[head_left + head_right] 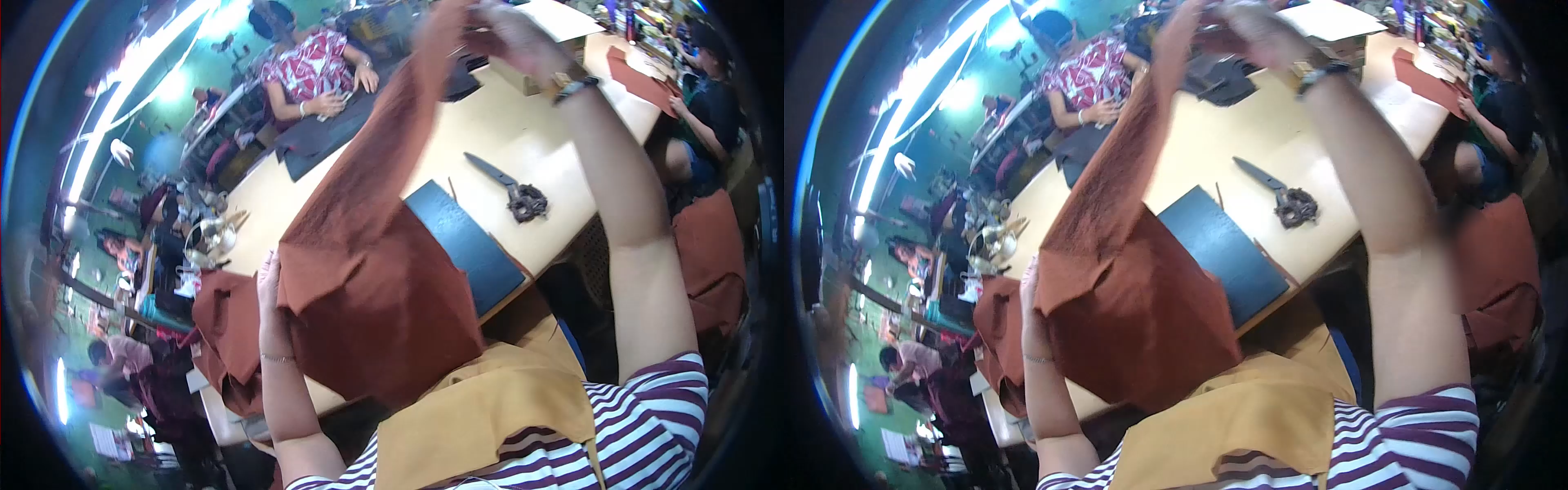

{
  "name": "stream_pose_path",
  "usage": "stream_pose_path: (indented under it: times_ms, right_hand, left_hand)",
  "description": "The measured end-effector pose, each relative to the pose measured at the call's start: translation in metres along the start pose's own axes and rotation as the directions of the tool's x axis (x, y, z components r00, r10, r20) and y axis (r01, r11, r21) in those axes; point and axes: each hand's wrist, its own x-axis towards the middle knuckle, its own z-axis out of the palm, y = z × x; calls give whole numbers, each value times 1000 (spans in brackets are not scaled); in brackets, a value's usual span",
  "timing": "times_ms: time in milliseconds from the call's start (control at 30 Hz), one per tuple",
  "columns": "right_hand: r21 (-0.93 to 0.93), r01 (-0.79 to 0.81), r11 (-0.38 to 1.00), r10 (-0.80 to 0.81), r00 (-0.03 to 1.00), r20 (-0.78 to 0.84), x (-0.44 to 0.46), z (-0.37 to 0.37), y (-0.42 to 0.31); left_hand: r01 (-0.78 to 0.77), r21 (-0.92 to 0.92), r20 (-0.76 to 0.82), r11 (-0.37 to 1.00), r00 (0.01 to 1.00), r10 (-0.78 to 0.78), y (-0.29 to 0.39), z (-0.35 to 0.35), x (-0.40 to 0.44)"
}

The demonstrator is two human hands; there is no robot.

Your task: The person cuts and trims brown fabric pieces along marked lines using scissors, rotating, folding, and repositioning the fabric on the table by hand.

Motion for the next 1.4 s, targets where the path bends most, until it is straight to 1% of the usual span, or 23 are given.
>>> stream_pose_path:
  times_ms: [33, 100, 167, 200, 233, 267, 300, 333, 367, 400, 433, 467, 500, 567, 667, 800, 900, 1033, 1100, 1167, 1267, 1367, 1400]
  right_hand:
    - [82, 12, 997, -19, 996, 88, 29, -6, 20]
    - [-107, -8, 994, 2, 998, -61, -8, 24, 8]
    - [-343, 93, 935, -41, 987, 158, -41, 16, 26]
    - [-401, 158, 902, -49, 962, 270, -57, 4, 52]
    - [-579, 93, 810, 63, 968, 244, -83, -8, 75]
    - [-773, 43, 633, 140, 976, 168, -120, -8, 68]
    - [-794, 95, 601, 153, 961, 231, -143, -30, 98]
    - [-828, 8, 561, 219, 963, 157, -167, -46, 118]
    - [-854, -79, 514, 284, 955, 83, -188, -55, 135]
    - [-882, -66, 467, 244, 968, 57, -204, -59, 149]
    - [-907, -53, 418, 197, 980, 33, -216, -61, 161]
    - [-930, -44, 365, 143, 990, 10, -222, -59, 164]
    - [-922, -20, 388, 69, 998, 8, -224, -55, 170]
    - [-907, 20, 420, -85, 996, -18, -220, -30, 168]
    - [-956, 19, 292, 112, 992, 54, -227, 24, 164]
    - [-964, -177, 197, 149, 978, -149, -214, 56, 200]
    - [-899, -299, 320, 400, 903, -158, -185, 43, 196]
    - [-939, -213, 270, 465, 883, -67, -147, 23, 200]
    - [-967, -180, 182, 225, 965, -137, -122, 14, 198]
    - [-892, -181, 415, -96, 966, -241, -106, 4, 178]
    - [-810, 38, 585, -434, 859, -273, -105, -15, 191]
    - [-908, -124, 400, -59, 985, -161, -150, -39, 183]
    - [-932, -183, 314, 68, 983, -170, -166, -44, 181]
  left_hand:
    - [-18, 43, 44, 999, 999, 17, -35, -27, 26]
    - [244, 118, -307, 963, 931, -198, -60, -31, 30]
    - [265, 430, -214, 863, 959, -188, -74, -58, 11]
    - [209, 558, -223, 803, 970, -98, -92, -82, 1]
    - [158, 676, -218, 720, 976, -10, -102, -99, -8]
    - [109, 810, -228, 576, 964, 139, -100, -97, -16]
    - [79, 911, -206, 404, 937, 282, -92, -80, -33]
    - [72, 974, -156, 213, 899, 409, -83, -62, -52]
    - [0, 991, -45, 136, 943, 330, -61, -35, -65]
    - [-83, 994, 64, 69, 968, 244, -46, -9, -68]
    - [-253, 954, 215, 160, 952, 219, -50, 2, -70]
    - [-265, 948, 254, 175, 963, 86, -55, 19, -71]
    - [-347, 925, 350, 154, 937, 12, -58, 35, -72]
    - [-382, 908, 409, 172, 898, -163, -77, 63, -72]
    - [-384, 911, 405, 152, 904, -141, -92, 96, -65]
    - [-456, 875, 477, 163, 869, -133, -93, 117, -70]
    - [-484, 859, 508, 165, 846, -162, -84, 106, -84]
    - [-524, 829, 557, 193, 801, -218, -72, 73, -103]
    - [-558, 804, 594, 204, 765, -250, -65, 52, -103]
    - [-563, 807, 590, 175, 761, -272, -58, 29, -100]
    - [-549, 825, 562, 136, 770, -303, -56, -5, -94]
    - [-317, 865, 376, 388, 923, -84, -70, -8, -102]
    - [-293, 899, 353, 326, 925, -140, -74, -7, -102]
